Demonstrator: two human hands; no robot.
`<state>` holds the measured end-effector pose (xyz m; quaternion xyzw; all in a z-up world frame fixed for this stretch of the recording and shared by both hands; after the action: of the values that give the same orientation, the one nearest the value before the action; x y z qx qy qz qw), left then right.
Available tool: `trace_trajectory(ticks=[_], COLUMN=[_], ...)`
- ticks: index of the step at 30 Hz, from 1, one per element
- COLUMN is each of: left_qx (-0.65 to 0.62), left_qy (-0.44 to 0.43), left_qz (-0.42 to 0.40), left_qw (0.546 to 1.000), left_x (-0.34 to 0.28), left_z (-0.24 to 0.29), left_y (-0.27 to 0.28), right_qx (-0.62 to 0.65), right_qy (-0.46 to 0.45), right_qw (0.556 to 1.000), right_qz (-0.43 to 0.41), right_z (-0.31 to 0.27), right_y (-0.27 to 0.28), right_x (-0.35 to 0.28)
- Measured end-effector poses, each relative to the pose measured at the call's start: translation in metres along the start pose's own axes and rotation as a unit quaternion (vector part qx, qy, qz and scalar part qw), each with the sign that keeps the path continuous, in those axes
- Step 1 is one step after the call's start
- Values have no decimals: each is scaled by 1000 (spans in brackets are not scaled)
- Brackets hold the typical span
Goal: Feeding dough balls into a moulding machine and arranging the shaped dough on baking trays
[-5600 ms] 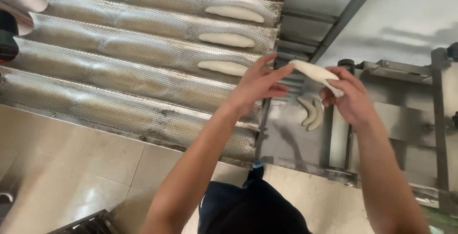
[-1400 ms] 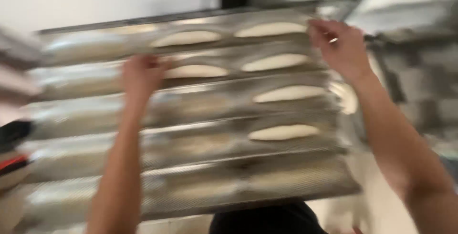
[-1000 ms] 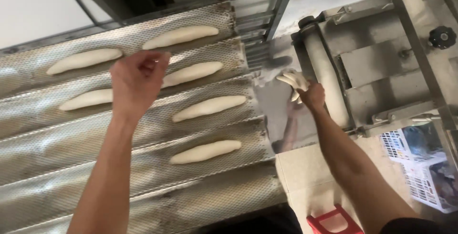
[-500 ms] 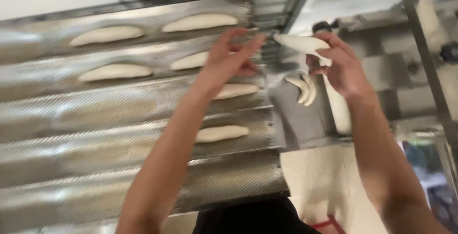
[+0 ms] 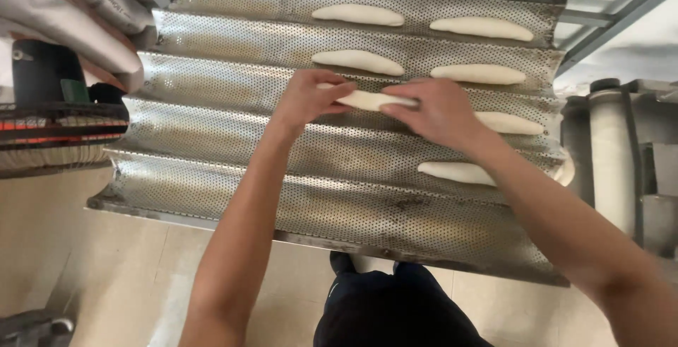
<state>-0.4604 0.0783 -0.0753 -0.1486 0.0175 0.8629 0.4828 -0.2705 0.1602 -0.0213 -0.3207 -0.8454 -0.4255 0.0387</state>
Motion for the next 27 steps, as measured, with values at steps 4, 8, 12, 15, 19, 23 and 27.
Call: trace_trajectory(ticks=[4, 8, 12, 15, 19, 23, 27], left_qx=[425, 497, 524, 517, 448, 461, 411], left_qy=[-17, -102, -147, -189, -164, -222, -174], left_qz=[79, 120, 162, 169, 104, 74, 20], left_qw=[901, 853, 823, 818, 872, 856, 895], left_x=[13, 16, 4, -10, -12, -5, -15], left_z=[-11, -1, 20, 49, 60, 40, 36], left_y=[32, 39, 25, -25, -124, -202, -260], right_qx=[-111, -38, -161, -251, -230, -149, -159], right_qy=[23, -82, -268, -470, -607, -716, -691], right_qw=[994, 988, 894, 788, 752, 663, 659], right_qz=[-1, 126, 322, 308, 111, 160, 250], right_z=[11, 68, 241, 467, 654, 634, 575], right_y=[-11, 84, 194, 177, 78, 36, 45], right_x=[-4, -46, -179, -385, -509, -500, -460])
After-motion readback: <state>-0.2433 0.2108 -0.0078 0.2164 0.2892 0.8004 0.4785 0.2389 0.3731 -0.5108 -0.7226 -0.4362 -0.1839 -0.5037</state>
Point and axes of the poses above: each hand's wrist, its own x-axis towards the middle knuckle, its own y-axis out of the back of the hand, z = x × y, the point moved 7 cm from there along x, towards the middle knuckle, and after that the axes turned 8 degrees about z, right-handed, at the moved point
